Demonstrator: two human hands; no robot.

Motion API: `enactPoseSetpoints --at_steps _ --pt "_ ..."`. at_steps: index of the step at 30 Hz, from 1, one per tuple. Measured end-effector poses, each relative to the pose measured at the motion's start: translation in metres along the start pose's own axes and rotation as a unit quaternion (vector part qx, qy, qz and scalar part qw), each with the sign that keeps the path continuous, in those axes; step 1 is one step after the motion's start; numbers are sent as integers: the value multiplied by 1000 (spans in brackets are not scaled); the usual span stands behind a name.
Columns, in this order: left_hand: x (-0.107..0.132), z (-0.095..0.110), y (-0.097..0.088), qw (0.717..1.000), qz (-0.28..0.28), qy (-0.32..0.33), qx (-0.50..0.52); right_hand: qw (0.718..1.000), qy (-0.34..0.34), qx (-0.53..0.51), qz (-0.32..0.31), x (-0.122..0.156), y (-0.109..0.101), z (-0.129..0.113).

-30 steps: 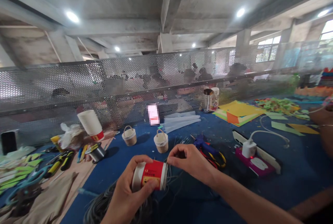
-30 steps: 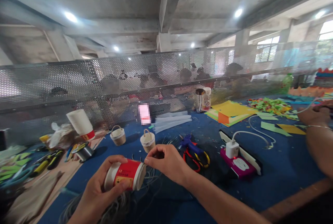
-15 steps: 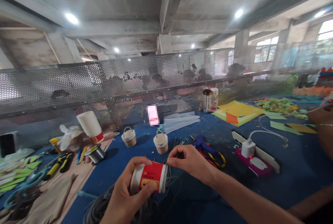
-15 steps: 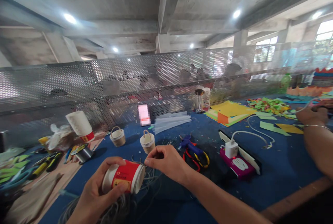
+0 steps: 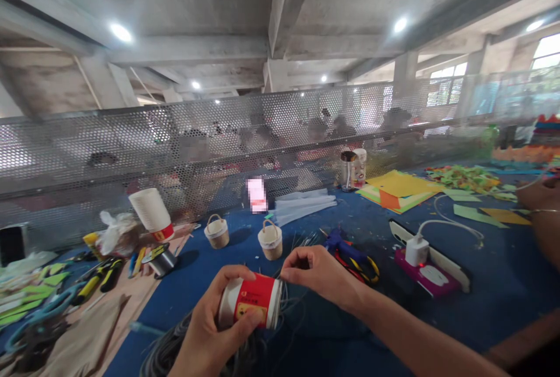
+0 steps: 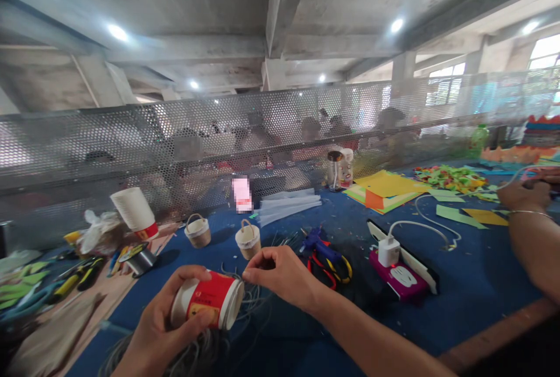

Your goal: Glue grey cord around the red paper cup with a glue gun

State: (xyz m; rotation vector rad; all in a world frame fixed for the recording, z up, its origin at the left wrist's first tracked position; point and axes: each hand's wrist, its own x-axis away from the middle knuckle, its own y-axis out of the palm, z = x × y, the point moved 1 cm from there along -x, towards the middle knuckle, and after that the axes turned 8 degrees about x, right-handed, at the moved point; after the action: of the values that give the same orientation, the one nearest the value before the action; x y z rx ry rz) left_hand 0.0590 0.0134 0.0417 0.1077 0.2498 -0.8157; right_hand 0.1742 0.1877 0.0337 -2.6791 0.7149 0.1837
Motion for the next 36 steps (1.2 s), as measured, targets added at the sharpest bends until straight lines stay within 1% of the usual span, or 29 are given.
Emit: enactPoseSetpoints --at_steps 7,11,16,21,24,27,31,34,36 --pt "-4 -4 -4 999 -21 -26 29 999 5 -42 -6 -1 3 3" --pt "-9 -8 -5 995 -28 -49 87 998 22 -52 2 -2 6 4" --pt "-14 -8 -2 978 4 -107 181 998 26 -63 6 -2 11 8" --pt "-18 -8 -4 969 29 -118 214 997 26 -72 10 -3 16 11" --pt "-18 -10 -6 967 27 -122 221 995 22 -98 -3 -4 18 14" --pt "-18 -11 -7 970 11 -121 212 992 34 -123 -9 -5 21 21" --pt "-17 -11 -7 976 -10 -106 189 992 41 -122 10 -6 23 25" --pt "-17 -13 -8 980 -30 -99 172 992 34 -116 21 -6 22 23" --pt "-18 -15 -9 981 -43 -97 163 995 23 -94 35 -4 21 21"
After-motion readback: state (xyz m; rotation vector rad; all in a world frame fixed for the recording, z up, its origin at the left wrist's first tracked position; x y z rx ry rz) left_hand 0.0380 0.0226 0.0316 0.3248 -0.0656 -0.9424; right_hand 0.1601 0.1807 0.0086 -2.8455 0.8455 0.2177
